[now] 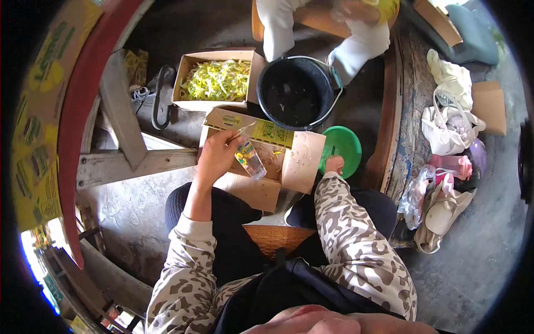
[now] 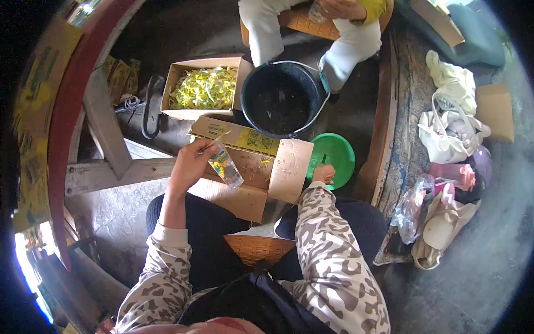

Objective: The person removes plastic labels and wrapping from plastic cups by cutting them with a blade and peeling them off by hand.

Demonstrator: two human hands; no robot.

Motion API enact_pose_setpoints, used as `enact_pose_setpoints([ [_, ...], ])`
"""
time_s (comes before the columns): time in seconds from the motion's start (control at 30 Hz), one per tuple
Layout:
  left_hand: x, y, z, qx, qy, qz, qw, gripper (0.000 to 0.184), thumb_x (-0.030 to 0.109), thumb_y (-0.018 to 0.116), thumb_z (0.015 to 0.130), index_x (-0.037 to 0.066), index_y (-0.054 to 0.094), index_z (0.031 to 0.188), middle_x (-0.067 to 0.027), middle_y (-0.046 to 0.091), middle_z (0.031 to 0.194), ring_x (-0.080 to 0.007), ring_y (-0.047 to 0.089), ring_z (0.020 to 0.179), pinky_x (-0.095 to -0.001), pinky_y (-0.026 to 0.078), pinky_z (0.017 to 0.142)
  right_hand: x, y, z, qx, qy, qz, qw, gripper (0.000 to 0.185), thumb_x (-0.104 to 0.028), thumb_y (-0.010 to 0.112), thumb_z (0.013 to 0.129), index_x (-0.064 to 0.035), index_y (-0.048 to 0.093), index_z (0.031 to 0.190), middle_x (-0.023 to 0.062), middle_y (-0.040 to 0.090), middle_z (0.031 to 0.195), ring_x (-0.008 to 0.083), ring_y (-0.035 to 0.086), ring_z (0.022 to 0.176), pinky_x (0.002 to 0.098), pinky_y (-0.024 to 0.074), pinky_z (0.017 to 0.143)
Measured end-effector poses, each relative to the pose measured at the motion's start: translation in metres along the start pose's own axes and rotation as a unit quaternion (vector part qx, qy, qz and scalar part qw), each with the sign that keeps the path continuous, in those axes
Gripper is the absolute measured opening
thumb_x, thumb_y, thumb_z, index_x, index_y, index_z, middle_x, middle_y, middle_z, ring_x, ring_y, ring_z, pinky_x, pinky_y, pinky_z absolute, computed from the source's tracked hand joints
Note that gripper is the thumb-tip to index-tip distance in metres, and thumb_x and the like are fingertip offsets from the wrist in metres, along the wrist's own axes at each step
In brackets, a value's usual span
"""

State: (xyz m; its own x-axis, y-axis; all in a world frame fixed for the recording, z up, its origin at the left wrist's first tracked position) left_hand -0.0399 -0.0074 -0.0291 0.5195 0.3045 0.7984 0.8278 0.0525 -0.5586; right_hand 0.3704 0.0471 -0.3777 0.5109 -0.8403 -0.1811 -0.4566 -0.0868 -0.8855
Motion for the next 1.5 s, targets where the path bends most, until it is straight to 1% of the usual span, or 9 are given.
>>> enact_pose_setpoints([
  [0.13, -0.004, 0.001, -0.007, 0.05, 0.065, 0.034, 0.996, 0.023, 0.018, 0.063, 0.086, -0.001, 0.068, 0.097, -0.0227, 0.067, 0.093, -0.0397, 0.065, 0.087, -0.0446, 0.05, 0.078, -0.004, -0.021, -0.023, 0.048, -0.044, 0.046, 0.997, 0.017, -0.022, 0.064, 0.085, -0.0104, 0.075, 0.091, 0.0159, 0.071, 0.096, 0.0369, 0.067, 0.092, 0.0578, 0.0424, 0.089],
  [0.17, -0.003, 0.0, -0.009, 0.05, 0.075, 0.044, 0.995, 0.022, 0.018, 0.063, 0.084, -0.001, 0.068, 0.095, -0.0247, 0.066, 0.094, -0.0415, 0.064, 0.088, -0.0472, 0.05, 0.079, -0.006, -0.023, -0.033, 0.103, -0.026, 0.059, 0.993, 0.016, -0.022, 0.064, 0.085, -0.0125, 0.074, 0.092, 0.0132, 0.071, 0.096, 0.0351, 0.067, 0.091, 0.0571, 0.0418, 0.087],
  [0.33, 0.002, 0.0, -0.02, 0.061, 0.113, 0.055, 0.99, 0.021, 0.02, 0.062, 0.084, 0.0, 0.068, 0.089, -0.0257, 0.065, 0.086, -0.0434, 0.063, 0.085, -0.0498, 0.05, 0.075, -0.029, -0.09, -0.102, 0.109, -0.052, 0.15, 0.981, 0.015, -0.022, 0.065, 0.084, -0.0136, 0.072, 0.095, 0.0098, 0.072, 0.097, 0.0317, 0.067, 0.093, 0.0524, 0.0421, 0.086],
  [0.47, 0.004, 0.003, -0.026, 0.064, 0.11, 0.081, 0.989, 0.023, 0.022, 0.063, 0.084, 0.002, 0.07, 0.093, -0.0226, 0.067, 0.087, -0.0427, 0.064, 0.082, -0.0488, 0.05, 0.074, -0.06, -0.121, -0.154, 0.108, -0.168, 0.19, 0.961, 0.017, -0.02, 0.068, 0.081, -0.0088, 0.07, 0.094, 0.014, 0.071, 0.093, 0.0332, 0.066, 0.088, 0.0478, 0.0472, 0.077],
  [0.53, 0.013, 0.005, -0.036, 0.053, 0.119, 0.065, 0.989, 0.024, 0.023, 0.063, 0.085, 0.002, 0.071, 0.094, -0.0236, 0.066, 0.084, -0.0433, 0.064, 0.08, -0.0492, 0.051, 0.073, -0.081, -0.134, -0.189, 0.06, -0.41, 0.241, 0.878, 0.014, -0.017, 0.068, 0.082, -0.0061, 0.069, 0.092, 0.0147, 0.068, 0.087, 0.0328, 0.066, 0.084, 0.044, 0.0487, 0.074],
  [0.63, 0.014, 0.015, -0.044, 0.05, 0.154, 0.063, 0.985, 0.021, 0.019, 0.061, 0.084, 0.002, 0.071, 0.092, -0.024, 0.066, 0.083, -0.0423, 0.065, 0.08, -0.0488, 0.051, 0.073, -0.104, -0.171, -0.261, 0.057, -0.542, 0.236, 0.805, 0.01, -0.013, 0.067, 0.083, -0.0052, 0.069, 0.089, 0.0146, 0.066, 0.084, 0.0317, 0.065, 0.079, 0.04, 0.0491, 0.071],
  [0.83, 0.02, 0.028, -0.059, 0.058, 0.175, 0.074, 0.98, 0.017, 0.014, 0.059, 0.084, 0.002, 0.071, 0.085, -0.0237, 0.066, 0.082, -0.0412, 0.065, 0.08, -0.0488, 0.052, 0.074, -0.106, -0.232, -0.328, 0.079, -0.656, 0.168, 0.732, 0.009, -0.008, 0.068, 0.08, -0.008, 0.067, 0.089, 0.0078, 0.061, 0.082, 0.0295, 0.061, 0.078, 0.0417, 0.0435, 0.071],
  [1.07, 0.03, 0.037, -0.074, 0.062, 0.183, 0.065, 0.979, 0.018, 0.014, 0.061, 0.083, 0.003, 0.072, 0.093, -0.0223, 0.067, 0.083, -0.0405, 0.065, 0.079, -0.0481, 0.051, 0.072, -0.084, -0.247, -0.348, 0.164, -0.712, 0.154, 0.666, 0.014, -0.004, 0.07, 0.077, -0.0088, 0.063, 0.088, 0.005, 0.058, 0.081, 0.0263, 0.059, 0.082, 0.0401, 0.041, 0.073],
  [1.5, 0.033, 0.042, -0.074, 0.073, 0.187, 0.083, 0.976, 0.017, 0.011, 0.06, 0.083, 0.002, 0.071, 0.093, -0.0195, 0.067, 0.088, -0.0394, 0.065, 0.083, -0.0461, 0.051, 0.076, -0.079, -0.238, -0.35, 0.169, -0.719, 0.122, 0.663, 0.016, -0.004, 0.07, 0.073, -0.0075, 0.063, 0.087, 0.0061, 0.055, 0.081, 0.0241, 0.057, 0.082, 0.0377, 0.0402, 0.075],
])
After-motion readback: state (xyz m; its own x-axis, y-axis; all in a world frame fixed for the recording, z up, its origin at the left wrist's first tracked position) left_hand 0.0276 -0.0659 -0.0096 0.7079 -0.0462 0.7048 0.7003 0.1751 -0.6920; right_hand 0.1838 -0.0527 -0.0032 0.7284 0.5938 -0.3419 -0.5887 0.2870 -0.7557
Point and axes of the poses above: each hand's wrist, its own z-axis towards the middle knuckle, its own y-axis out of the palm, x = y × z, the point moved 3 cm from there along z, towards the middle knuckle
